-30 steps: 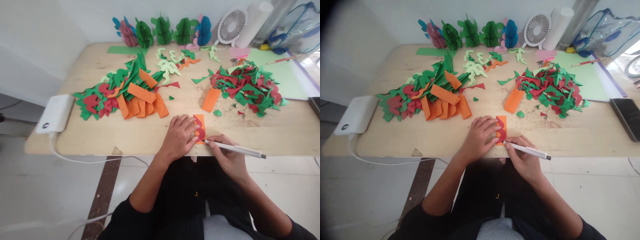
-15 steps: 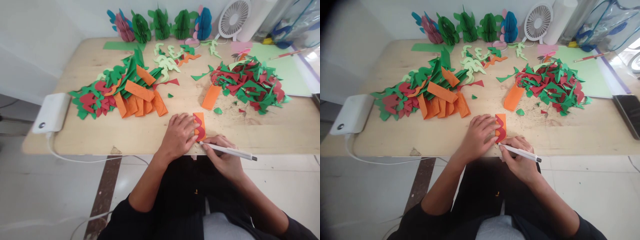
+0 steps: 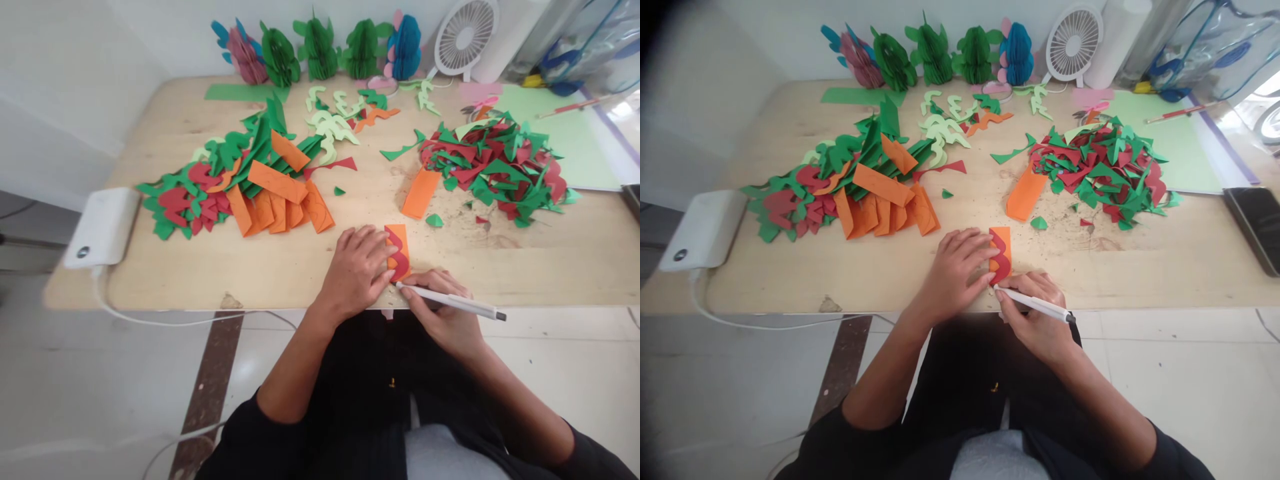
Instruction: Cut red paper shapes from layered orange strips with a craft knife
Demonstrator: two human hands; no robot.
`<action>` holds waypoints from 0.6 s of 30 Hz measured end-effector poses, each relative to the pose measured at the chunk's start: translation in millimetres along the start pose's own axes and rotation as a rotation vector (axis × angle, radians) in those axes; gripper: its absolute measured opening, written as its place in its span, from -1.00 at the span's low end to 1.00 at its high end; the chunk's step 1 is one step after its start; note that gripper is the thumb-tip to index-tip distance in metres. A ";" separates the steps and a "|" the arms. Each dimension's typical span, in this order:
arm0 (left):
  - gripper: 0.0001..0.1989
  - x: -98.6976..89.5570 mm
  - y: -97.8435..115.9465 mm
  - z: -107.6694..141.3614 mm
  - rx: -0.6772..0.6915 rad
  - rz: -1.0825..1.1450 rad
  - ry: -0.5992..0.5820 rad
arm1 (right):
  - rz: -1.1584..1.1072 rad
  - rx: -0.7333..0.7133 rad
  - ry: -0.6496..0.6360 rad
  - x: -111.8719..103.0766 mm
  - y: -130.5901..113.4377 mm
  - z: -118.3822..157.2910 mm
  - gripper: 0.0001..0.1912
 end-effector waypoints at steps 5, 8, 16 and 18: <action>-0.68 -0.2 0.2 -0.3 0.000 -0.005 -0.002 | -0.011 0.002 -0.003 0.1 0.2 -0.1 -0.92; -0.68 -0.5 0.4 -0.5 -0.002 -0.005 -0.006 | -0.011 0.009 -0.005 -0.2 0.2 -0.4 -0.92; -0.68 0.1 -0.1 -0.2 -0.003 -0.011 -0.008 | -0.029 0.078 -0.027 -0.5 2.1 -0.1 -0.90; -0.68 0.4 -0.2 0.0 -0.002 -0.014 -0.009 | -0.029 0.079 -0.024 -1.0 2.5 -0.1 -0.90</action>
Point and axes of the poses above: each hand's wrist, its own z-axis away from the middle knuckle, its own x-axis out of the palm, y = z × x, the point moved 4 cm from there along -z, towards the middle knuckle, and after that the axes turned 12 degrees about x, right-handed, at the moved point
